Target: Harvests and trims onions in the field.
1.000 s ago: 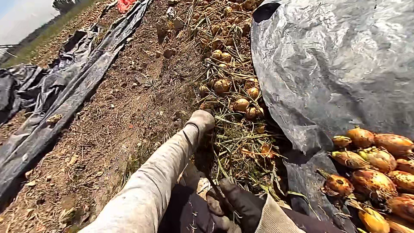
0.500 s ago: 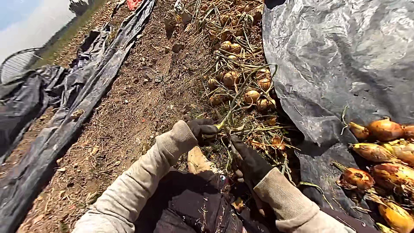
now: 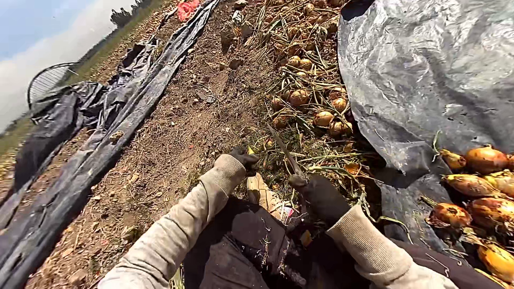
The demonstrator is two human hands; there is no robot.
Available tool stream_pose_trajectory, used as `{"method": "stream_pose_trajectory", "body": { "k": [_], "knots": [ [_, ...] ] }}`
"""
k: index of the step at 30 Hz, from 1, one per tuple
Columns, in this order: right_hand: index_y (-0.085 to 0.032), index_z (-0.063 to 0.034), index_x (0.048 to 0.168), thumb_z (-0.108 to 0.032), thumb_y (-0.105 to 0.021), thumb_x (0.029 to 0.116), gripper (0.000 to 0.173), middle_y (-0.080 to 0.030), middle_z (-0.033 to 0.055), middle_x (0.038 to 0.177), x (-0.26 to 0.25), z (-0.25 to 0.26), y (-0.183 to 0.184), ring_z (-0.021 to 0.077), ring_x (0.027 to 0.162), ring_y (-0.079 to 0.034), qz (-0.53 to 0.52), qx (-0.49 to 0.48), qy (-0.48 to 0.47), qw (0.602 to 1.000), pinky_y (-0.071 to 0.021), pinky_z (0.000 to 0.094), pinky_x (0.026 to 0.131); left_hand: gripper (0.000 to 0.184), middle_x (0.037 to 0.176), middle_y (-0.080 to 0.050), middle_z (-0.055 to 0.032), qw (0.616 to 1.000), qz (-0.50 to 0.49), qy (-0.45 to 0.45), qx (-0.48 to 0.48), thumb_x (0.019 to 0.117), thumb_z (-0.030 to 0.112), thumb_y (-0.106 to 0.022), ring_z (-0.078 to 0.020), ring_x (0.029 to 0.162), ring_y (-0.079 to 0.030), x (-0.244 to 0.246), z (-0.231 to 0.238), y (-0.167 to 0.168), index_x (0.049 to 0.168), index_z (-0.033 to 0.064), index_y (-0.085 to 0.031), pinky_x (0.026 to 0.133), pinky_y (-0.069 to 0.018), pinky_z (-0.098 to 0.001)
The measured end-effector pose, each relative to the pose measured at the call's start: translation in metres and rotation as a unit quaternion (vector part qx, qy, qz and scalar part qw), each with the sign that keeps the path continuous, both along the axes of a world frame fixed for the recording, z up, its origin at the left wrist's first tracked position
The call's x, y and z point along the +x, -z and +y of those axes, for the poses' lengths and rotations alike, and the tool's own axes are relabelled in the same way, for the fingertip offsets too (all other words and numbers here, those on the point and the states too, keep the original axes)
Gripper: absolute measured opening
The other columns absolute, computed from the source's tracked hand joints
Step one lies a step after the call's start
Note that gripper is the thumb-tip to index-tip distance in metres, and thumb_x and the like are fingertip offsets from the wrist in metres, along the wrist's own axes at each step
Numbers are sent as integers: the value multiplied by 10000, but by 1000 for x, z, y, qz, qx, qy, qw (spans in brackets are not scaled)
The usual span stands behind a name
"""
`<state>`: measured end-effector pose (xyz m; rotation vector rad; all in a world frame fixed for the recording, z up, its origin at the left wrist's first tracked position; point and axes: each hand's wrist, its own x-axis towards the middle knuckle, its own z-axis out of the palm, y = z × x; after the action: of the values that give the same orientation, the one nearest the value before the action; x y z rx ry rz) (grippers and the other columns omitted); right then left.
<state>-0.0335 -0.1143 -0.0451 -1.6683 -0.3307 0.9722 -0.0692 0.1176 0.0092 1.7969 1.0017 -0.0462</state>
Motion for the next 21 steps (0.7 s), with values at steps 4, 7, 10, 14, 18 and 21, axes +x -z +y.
{"method": "stream_pose_trajectory", "body": {
  "k": [4,7,10,14,18,21],
  "knots": [
    [-663,-55,1132,-626,-803,781,685,-677,114,872,1,3,-7,253,791,-660,-83,-42,-6,996,-553,494,741,212,852,-627,-42,987,-74,15,-141,1070,213,-519,-111,692,-612,-13,-44,-2,1167,40,-592,639,-553,-289],
    [-678,-50,1088,-693,-744,789,712,-663,112,811,7,-11,-9,263,740,-651,-135,-30,27,990,-540,519,688,219,910,-667,-46,983,-92,26,-158,1085,195,-475,-110,729,-643,-16,-50,-3,1201,50,-592,660,-568,-281],
    [-660,-59,1050,-691,-599,896,653,-587,71,687,22,-37,-7,216,565,-577,-139,2,125,982,-508,458,536,312,1100,-647,-102,987,-130,-90,-38,1085,252,-486,-188,918,-665,-16,22,-9,1322,57,-539,783,-581,-383],
    [-621,-66,1123,-630,-457,1014,597,-556,44,725,52,-75,-26,171,557,-552,-140,12,359,923,-514,420,519,770,1530,-447,-254,926,-47,-190,323,986,401,-672,-326,1390,-484,-3,132,-32,1551,-5,-342,1136,-415,-494],
    [-554,-107,1257,-497,-479,1044,450,-608,-13,873,84,-96,-14,94,679,-636,-118,106,548,821,-593,341,626,645,1429,-569,-219,958,-104,13,268,906,225,-765,-325,1297,-573,87,26,7,1477,82,-500,1085,-473,-519],
    [-550,-45,1191,-199,-485,1034,230,-607,43,913,99,-104,18,126,752,-638,-71,89,556,823,-579,350,677,406,1399,-616,-158,906,11,345,245,1013,138,-609,-272,1308,-582,169,-61,49,1416,101,-595,1127,-439,-471]
  ]
}}
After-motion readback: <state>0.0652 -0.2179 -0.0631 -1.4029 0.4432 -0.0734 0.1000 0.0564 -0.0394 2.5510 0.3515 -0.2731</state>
